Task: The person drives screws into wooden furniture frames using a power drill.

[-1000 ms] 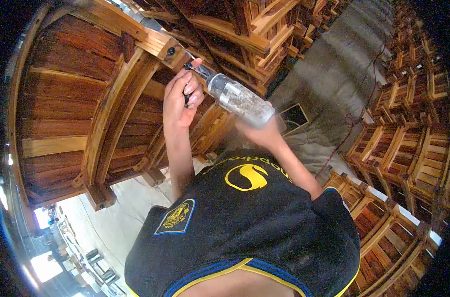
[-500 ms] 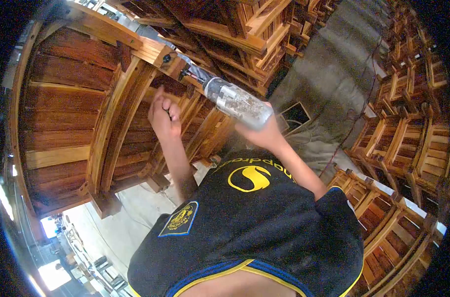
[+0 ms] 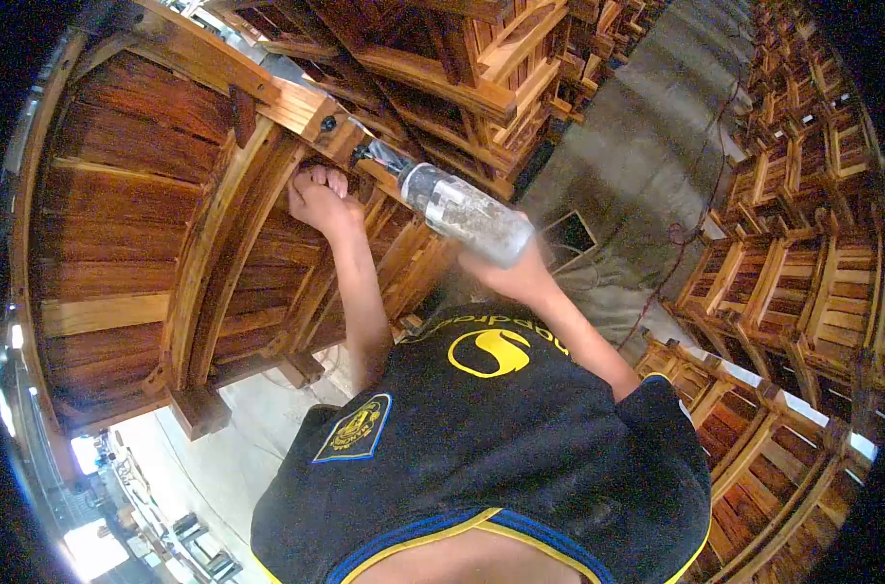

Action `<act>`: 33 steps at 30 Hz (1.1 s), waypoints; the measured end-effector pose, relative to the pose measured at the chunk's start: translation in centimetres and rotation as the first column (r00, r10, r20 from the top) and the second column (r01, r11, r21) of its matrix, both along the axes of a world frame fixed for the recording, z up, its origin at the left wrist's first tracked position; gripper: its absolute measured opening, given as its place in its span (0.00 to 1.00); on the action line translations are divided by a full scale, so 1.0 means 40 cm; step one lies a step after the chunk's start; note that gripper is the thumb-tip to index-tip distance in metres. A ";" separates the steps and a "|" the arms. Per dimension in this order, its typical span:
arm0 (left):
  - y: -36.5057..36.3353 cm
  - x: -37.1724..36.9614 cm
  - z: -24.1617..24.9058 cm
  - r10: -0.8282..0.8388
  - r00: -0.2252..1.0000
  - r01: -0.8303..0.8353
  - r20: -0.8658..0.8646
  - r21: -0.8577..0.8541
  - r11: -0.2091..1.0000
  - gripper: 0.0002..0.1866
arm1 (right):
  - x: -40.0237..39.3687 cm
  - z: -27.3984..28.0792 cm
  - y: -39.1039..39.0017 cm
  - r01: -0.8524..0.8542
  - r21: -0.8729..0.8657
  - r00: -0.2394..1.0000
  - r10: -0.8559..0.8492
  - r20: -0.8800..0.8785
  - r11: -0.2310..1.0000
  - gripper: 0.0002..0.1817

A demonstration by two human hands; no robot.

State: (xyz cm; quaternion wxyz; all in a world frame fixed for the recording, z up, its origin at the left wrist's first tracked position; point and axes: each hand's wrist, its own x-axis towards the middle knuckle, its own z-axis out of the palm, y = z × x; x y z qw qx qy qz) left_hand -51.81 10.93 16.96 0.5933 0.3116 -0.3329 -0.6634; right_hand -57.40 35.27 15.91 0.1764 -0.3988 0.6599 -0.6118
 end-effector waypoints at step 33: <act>0.028 0.053 0.003 -0.155 0.987 0.150 0.034 0.115 0.982 0.22 | -0.008 -0.082 -0.014 0.011 0.048 0.990 -0.004 -0.139 0.999 0.18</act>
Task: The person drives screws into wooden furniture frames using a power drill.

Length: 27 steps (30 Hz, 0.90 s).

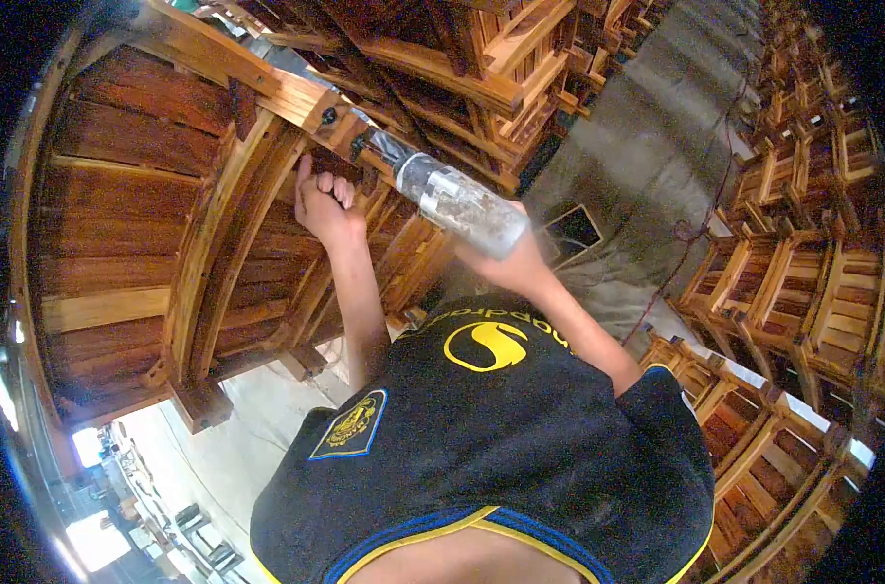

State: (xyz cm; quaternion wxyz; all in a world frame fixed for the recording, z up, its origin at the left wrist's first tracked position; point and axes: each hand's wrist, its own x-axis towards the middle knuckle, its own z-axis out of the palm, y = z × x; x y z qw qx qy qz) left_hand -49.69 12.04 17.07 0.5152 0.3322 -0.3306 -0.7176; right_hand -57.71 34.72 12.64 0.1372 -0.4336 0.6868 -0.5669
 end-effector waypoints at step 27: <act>0.091 0.188 -0.199 -0.396 0.768 0.627 -0.503 0.468 0.623 0.13 | 0.007 0.049 -0.014 0.015 -0.061 0.989 -0.005 0.150 0.998 0.17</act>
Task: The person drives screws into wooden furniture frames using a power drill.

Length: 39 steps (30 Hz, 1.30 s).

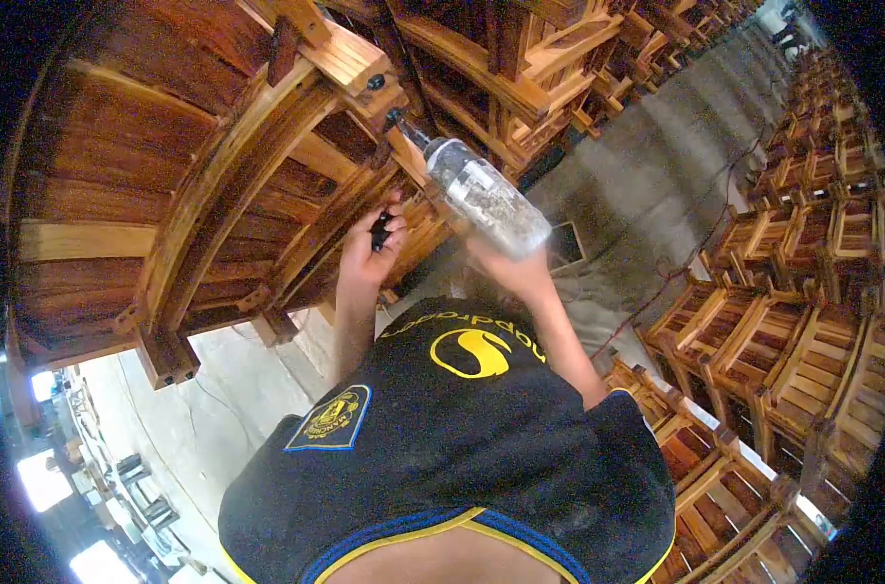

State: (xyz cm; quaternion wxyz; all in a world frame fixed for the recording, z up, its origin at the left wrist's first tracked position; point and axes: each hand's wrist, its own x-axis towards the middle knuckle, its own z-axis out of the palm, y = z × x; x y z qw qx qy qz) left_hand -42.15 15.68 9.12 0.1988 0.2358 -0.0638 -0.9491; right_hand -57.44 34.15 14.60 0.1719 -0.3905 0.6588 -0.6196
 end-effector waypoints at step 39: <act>0.019 -0.022 -0.013 -0.063 0.972 0.133 0.228 -0.304 0.943 0.12 | 0.032 -0.007 -0.009 -0.042 0.054 0.887 0.012 0.462 0.998 0.23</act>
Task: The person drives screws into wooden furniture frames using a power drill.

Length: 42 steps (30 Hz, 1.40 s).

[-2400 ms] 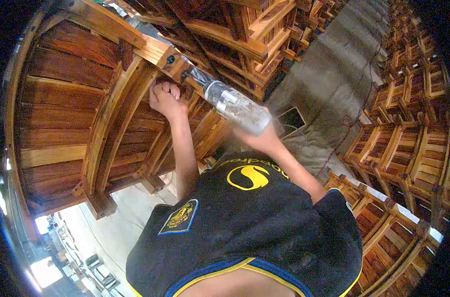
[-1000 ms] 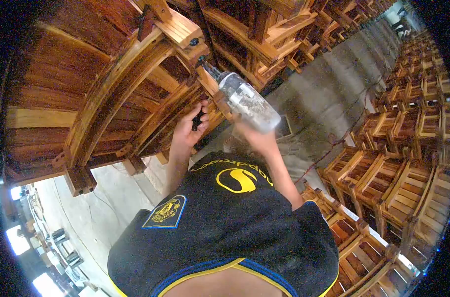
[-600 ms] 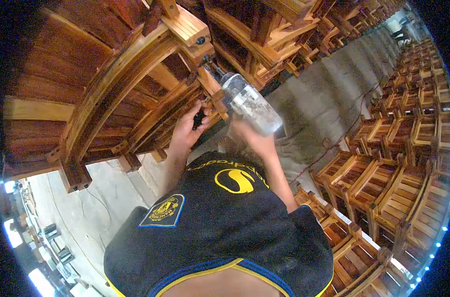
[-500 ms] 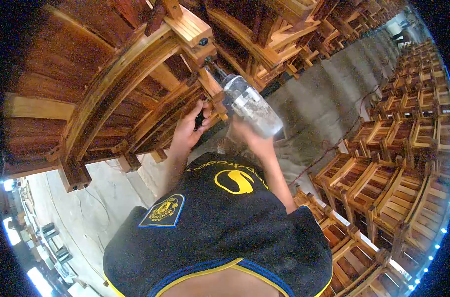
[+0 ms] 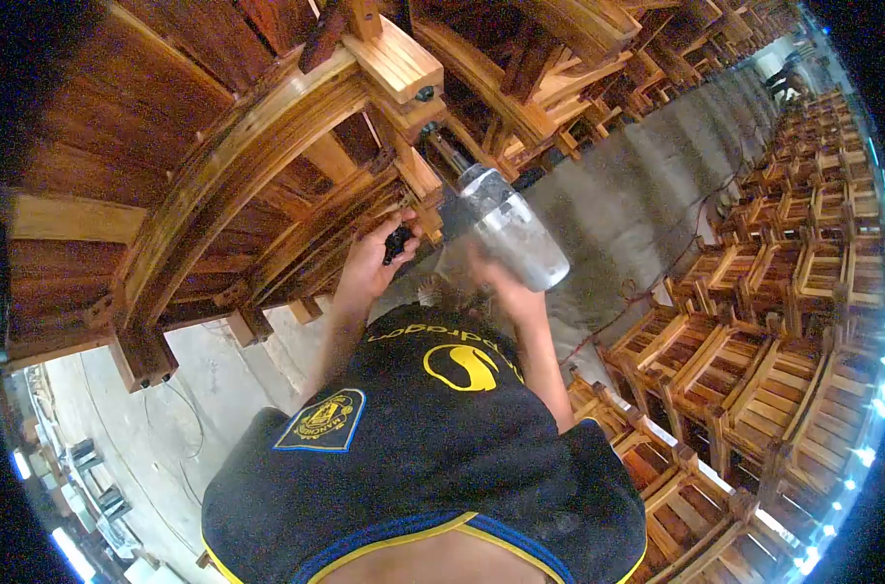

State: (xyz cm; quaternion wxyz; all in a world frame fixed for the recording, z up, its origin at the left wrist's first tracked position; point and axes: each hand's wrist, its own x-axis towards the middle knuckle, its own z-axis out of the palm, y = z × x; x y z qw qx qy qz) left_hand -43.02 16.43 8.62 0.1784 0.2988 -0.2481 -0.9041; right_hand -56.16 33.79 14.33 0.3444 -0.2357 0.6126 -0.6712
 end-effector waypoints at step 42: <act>-0.060 0.039 -0.023 -0.086 0.996 0.085 -0.005 -0.050 0.995 0.14 | 0.053 0.060 -0.027 0.106 -0.080 0.990 -0.098 0.098 0.991 0.20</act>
